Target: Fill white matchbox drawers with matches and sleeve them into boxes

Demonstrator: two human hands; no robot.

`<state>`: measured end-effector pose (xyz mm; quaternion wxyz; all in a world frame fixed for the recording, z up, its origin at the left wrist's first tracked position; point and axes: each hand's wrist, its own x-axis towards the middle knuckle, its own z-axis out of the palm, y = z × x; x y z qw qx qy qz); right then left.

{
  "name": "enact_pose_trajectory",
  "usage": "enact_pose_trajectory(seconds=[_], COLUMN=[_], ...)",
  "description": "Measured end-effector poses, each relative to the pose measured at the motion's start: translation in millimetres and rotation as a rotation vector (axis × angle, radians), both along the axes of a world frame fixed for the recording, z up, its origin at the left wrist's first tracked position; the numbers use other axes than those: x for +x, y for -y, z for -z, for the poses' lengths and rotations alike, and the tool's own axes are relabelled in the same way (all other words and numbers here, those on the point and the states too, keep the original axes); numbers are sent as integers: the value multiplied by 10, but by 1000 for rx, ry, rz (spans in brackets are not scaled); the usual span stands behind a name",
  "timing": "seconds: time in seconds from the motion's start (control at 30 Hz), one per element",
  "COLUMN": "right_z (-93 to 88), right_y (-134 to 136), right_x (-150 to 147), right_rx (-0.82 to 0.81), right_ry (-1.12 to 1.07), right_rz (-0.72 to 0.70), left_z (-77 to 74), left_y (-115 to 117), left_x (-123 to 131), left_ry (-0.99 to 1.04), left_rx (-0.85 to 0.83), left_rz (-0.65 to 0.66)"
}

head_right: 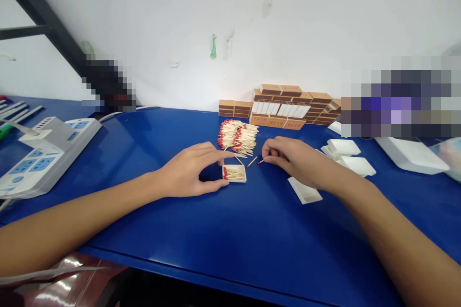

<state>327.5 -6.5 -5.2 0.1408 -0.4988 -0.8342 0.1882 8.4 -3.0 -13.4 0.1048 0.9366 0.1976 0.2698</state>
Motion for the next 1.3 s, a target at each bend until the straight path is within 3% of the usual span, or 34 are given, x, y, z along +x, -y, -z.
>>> enact_pose_trajectory(seconds=[0.2,0.37,0.93,1.1,1.3], right_z=[-80,-48,-11,-70,6], right_y=[74,137,142,288,415], right_x=[-21,-160,-189,-422,-661], right_rx=[-15,8,72,172,173], right_ry=[19,-6,-18,-56,-48], right_rz=[-49,-94,-27,-4,-61], left_z=[-33,-38,-5,7,1], left_y=[26,38,5,13,17], left_x=[15,21,15,21,19], left_ry=[22,14,-9,-10,-11], left_rx=[-7,-11,-39,-19,-32], left_rz=[4,-7,-26,-31,-20])
